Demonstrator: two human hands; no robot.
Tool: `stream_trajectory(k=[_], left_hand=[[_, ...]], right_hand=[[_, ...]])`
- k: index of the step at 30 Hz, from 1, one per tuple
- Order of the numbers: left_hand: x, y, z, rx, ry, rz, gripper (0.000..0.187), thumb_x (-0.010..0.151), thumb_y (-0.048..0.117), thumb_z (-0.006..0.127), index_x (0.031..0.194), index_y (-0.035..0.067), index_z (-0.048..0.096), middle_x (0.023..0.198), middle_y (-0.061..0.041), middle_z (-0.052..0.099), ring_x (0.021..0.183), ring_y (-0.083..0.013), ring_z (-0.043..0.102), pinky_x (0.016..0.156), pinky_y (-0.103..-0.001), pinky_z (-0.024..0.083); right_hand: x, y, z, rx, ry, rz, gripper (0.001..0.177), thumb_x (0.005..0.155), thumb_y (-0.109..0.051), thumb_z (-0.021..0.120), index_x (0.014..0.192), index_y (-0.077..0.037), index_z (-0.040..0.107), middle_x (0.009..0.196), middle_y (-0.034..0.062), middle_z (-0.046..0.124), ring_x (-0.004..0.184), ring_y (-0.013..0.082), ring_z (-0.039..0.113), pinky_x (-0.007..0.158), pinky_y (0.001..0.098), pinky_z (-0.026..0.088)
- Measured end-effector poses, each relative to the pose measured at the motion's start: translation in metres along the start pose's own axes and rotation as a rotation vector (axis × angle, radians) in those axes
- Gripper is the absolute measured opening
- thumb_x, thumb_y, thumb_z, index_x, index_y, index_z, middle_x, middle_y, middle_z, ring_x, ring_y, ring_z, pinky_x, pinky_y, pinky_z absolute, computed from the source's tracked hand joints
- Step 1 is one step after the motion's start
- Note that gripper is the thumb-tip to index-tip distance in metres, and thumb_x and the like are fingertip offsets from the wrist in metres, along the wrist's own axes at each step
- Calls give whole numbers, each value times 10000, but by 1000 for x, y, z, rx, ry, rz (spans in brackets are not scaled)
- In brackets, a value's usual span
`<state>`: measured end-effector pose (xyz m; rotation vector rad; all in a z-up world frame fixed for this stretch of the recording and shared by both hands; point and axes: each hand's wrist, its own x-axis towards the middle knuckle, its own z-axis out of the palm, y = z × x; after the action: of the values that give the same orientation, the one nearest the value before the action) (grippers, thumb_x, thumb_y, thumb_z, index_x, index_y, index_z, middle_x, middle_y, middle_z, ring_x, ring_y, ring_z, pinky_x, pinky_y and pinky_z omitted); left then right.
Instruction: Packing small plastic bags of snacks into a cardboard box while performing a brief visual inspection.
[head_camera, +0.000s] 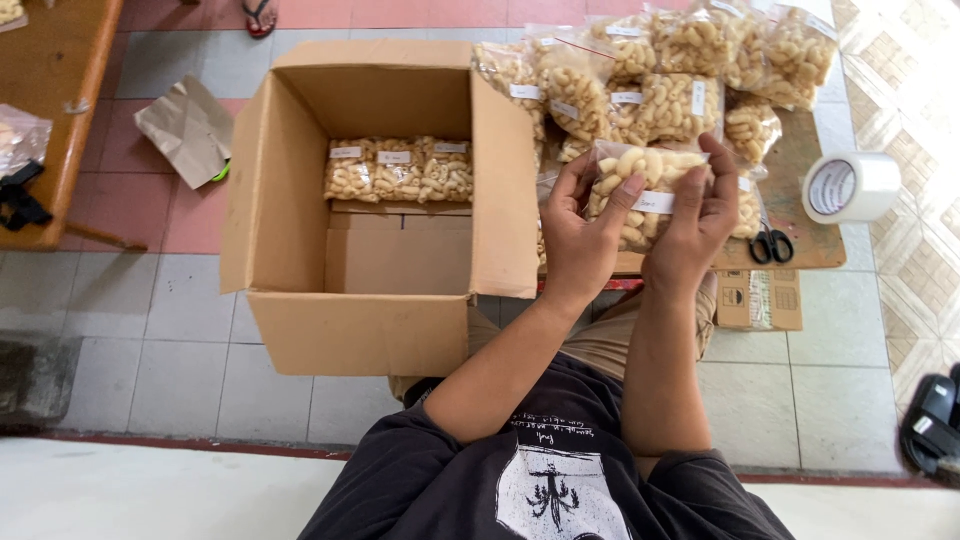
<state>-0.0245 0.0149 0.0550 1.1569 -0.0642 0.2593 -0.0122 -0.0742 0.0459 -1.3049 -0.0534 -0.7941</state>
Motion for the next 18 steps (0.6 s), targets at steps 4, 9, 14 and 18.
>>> stream_trajectory(k=[4, 9, 14, 18], left_hand=[[2, 41, -7, -35, 60, 30, 474, 909, 226, 835, 1304, 53, 639, 1175, -141, 711, 1147, -183, 650, 1055, -442, 531], [8, 96, -50, 13, -34, 129, 487, 912, 151, 846, 1348, 89, 636, 1155, -83, 719, 1081, -135, 669, 1000, -380, 568], [36, 124, -117, 120, -25, 110, 536, 891, 166, 846, 1366, 91, 611, 1180, -87, 736, 1059, -160, 700, 926, -331, 615], [47, 152, -162, 321, 2, 129, 580, 909, 237, 812, 1395, 56, 551, 1245, -143, 743, 1079, -204, 736, 885, -287, 642]], right_hand=[[5, -2, -2, 82, -147, -35, 489, 1128, -376, 502, 1450, -9, 471, 1161, 205, 679, 1065, 184, 664, 993, 378, 571], [4, -52, 35, 174, -510, 219, 876, 874, -276, 833, 1558, -73, 325, 1120, 159, 679, 1014, 163, 688, 812, 285, 630], [29, -66, 82, -14, -884, 261, 688, 887, -213, 800, 1434, -55, 413, 1048, 160, 639, 917, 204, 699, 684, 281, 617], [40, -59, 140, -127, -1218, 229, 614, 902, -281, 772, 1366, -25, 461, 1142, 182, 663, 876, 205, 703, 620, 253, 618]])
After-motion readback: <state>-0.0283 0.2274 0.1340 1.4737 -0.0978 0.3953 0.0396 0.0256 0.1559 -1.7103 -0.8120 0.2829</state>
